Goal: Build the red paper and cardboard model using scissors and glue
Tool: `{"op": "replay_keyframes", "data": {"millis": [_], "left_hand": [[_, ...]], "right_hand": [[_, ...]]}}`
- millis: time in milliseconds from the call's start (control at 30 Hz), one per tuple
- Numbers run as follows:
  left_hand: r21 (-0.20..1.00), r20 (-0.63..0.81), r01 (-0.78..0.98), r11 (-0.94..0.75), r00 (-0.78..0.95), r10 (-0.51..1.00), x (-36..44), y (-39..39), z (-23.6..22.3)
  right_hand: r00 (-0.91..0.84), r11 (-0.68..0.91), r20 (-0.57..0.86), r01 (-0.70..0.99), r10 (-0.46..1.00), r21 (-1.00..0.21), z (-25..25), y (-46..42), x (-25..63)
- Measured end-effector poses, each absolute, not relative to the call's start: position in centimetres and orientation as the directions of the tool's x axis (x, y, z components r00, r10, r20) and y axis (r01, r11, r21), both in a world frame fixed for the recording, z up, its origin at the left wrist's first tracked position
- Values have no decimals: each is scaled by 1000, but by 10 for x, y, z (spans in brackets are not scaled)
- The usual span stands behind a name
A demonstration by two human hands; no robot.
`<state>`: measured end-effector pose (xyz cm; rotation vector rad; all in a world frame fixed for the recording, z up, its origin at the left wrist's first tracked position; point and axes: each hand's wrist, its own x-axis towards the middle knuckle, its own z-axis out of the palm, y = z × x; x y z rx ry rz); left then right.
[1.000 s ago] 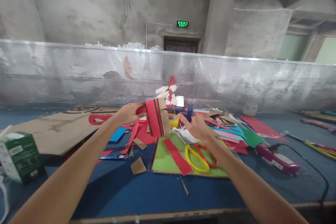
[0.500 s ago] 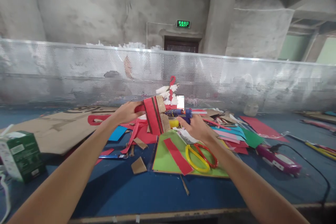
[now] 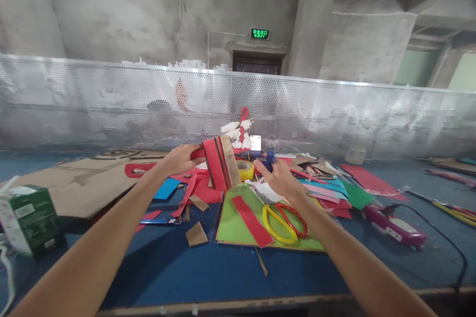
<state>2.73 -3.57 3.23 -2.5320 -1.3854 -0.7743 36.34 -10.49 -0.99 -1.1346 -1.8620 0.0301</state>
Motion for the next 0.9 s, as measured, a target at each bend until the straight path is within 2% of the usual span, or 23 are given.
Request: {"op": "replay_keyframes", "data": {"millis": [300, 467, 633, 800, 900], "left_hand": [[120, 512, 818, -562, 434, 741, 28, -35, 33], [115, 494, 822, -558, 440, 750, 29, -37, 34], [119, 500, 825, -552, 431, 751, 27, -35, 34], [150, 531, 811, -566, 417, 738, 24, -34, 34], [146, 542, 813, -564, 411, 733, 24, -34, 34]], "right_hand": [[-219, 599, 691, 708, 688, -373, -4, -113, 359], [-153, 565, 709, 726, 689, -393, -8, -107, 362], [-247, 602, 684, 721, 686, -344, -8, -108, 361], [-181, 563, 709, 748, 682, -351, -9, -107, 362], [-222, 586, 683, 725, 696, -362, -10, -106, 364]]}}
